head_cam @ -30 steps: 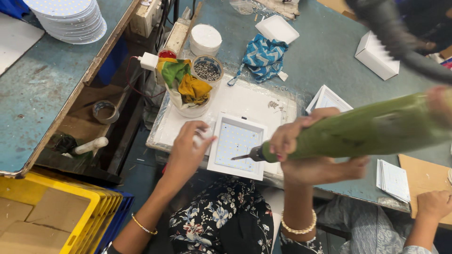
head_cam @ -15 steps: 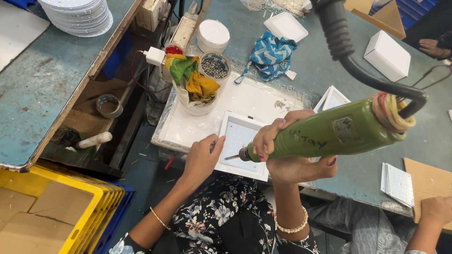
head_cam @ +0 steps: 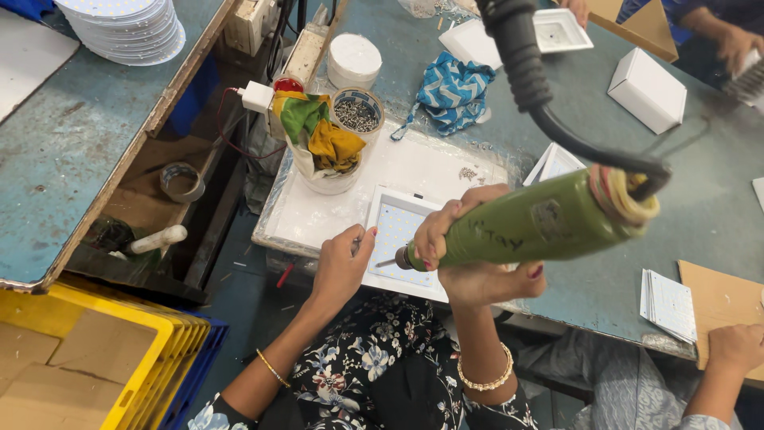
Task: The person uses a green pneumatic screwdriver to fasten screws into a white LED panel frame. They repeatedly pick up screws, align the tool, and drive the screws into the panel while seated at a factory workbench.
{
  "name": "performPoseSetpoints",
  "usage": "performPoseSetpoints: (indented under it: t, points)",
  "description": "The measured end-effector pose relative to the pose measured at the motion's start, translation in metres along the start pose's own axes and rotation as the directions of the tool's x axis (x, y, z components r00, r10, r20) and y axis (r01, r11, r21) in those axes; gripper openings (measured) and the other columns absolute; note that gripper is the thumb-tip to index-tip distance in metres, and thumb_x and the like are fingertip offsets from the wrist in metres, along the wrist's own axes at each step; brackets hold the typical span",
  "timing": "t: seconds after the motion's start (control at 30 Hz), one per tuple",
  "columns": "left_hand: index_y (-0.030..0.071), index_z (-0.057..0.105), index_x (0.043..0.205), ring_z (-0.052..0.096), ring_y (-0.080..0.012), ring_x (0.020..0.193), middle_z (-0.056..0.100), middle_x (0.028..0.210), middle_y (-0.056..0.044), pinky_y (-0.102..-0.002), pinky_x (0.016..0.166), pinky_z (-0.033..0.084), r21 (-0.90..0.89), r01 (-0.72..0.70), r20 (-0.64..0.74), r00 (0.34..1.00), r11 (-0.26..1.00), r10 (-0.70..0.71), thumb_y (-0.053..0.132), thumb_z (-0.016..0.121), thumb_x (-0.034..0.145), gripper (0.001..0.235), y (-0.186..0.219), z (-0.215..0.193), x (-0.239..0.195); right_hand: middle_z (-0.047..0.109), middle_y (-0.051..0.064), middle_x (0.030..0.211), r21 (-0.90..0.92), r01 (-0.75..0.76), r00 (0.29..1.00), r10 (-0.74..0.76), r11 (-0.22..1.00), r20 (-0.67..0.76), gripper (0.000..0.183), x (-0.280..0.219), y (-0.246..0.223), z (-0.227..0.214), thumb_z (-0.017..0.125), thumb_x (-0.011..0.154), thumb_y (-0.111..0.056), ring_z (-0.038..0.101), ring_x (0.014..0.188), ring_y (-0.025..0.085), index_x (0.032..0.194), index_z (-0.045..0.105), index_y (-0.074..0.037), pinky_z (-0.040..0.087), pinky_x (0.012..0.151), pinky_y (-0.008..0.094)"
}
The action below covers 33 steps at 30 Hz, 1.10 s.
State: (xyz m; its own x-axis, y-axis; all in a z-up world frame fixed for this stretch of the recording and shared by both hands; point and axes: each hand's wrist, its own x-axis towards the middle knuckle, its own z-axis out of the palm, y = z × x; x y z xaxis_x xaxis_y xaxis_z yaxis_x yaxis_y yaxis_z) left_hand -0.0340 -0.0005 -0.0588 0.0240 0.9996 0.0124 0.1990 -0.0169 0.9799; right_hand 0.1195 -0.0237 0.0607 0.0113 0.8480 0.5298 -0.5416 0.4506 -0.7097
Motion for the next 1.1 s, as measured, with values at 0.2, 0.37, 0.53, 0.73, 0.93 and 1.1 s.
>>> performPoseSetpoints:
  t: [0.2, 0.37, 0.53, 0.73, 0.93, 1.1]
  points:
    - [-0.001, 0.062, 0.078, 0.043, -0.0295, 0.042, 0.052, 0.050, -0.015, -0.045, 0.046, 0.037, 0.081, -0.037, -0.025, 0.999, 0.996, 0.039, 0.030, 0.063, 0.099, 0.038, 0.010, -0.003, -0.002, 0.060, 0.015, 0.076, 0.100, 0.004, 0.995, -0.014, 0.995, 0.101, 0.080, 0.016, -0.007, -0.007, 0.045, 0.094, -0.077, 0.058, 0.055, 0.024, 0.108, 0.048, 0.002, 0.048, 0.048, 0.037]
    - [0.000, 0.060, 0.093, 0.062, -0.0396, 0.073, 0.063, 0.076, -0.020, -0.050, 0.066, 0.048, 0.431, -0.135, -0.117, 0.972, 0.892, 0.204, 0.030, 0.067, 0.098, 0.031, 0.026, -0.008, 0.004, 0.063, 0.015, 0.079, 0.113, 0.165, 0.981, -0.175, 0.980, 0.082, 0.082, 0.038, -0.050, -0.036, 0.037, 0.090, -0.076, 0.065, 0.053, 0.022, 0.115, 0.053, 0.000, 0.052, 0.042, 0.034]
    - [0.000, 0.062, 0.103, 0.063, -0.0348, 0.099, 0.062, 0.105, -0.019, -0.045, 0.086, 0.050, 0.226, -0.570, -0.104, 0.792, 0.790, 0.601, 0.016, 0.071, 0.089, 0.023, 0.041, 0.043, 0.077, 0.055, 0.016, 0.069, -0.111, 0.211, 0.977, -0.207, 0.971, 0.045, 0.089, 0.039, -0.123, -0.072, 0.034, 0.094, -0.083, 0.053, 0.048, 0.020, 0.109, 0.053, 0.003, 0.043, 0.047, 0.032]
    - [0.005, 0.070, 0.088, 0.067, -0.0350, 0.093, 0.068, 0.094, -0.014, -0.045, 0.077, 0.054, 0.152, -0.894, 0.457, 0.443, 0.423, 0.772, 0.006, 0.068, 0.083, 0.006, 0.038, 0.186, 0.167, 0.046, 0.017, 0.066, -0.259, 0.214, 0.965, -0.245, 0.942, -0.092, 0.091, 0.021, -0.155, -0.090, 0.036, 0.092, -0.085, 0.045, 0.048, 0.022, 0.104, 0.048, 0.004, 0.041, 0.046, 0.033]
    - [0.004, 0.071, 0.079, 0.073, -0.0351, 0.087, 0.071, 0.090, -0.016, -0.045, 0.069, 0.059, 0.356, -0.930, 0.735, 0.342, 0.096, 0.585, 0.003, 0.067, 0.080, 0.004, 0.013, 0.239, 0.191, 0.048, 0.016, 0.063, -0.156, 0.166, 0.969, -0.191, 0.974, -0.159, 0.089, 0.006, -0.153, -0.092, 0.041, 0.092, -0.084, 0.046, 0.046, 0.022, 0.108, 0.048, 0.004, 0.041, 0.045, 0.034]
    - [0.003, 0.070, 0.076, 0.073, -0.0347, 0.086, 0.071, 0.087, -0.016, -0.045, 0.070, 0.060, 0.352, -0.936, 0.774, 0.283, -0.014, 0.566, 0.004, 0.068, 0.078, 0.003, 0.008, 0.238, 0.193, 0.050, 0.016, 0.070, -0.120, 0.172, 0.963, -0.192, 0.978, -0.187, 0.088, 0.007, -0.150, -0.094, 0.045, 0.093, -0.081, 0.047, 0.047, 0.023, 0.111, 0.047, 0.004, 0.041, 0.046, 0.034]
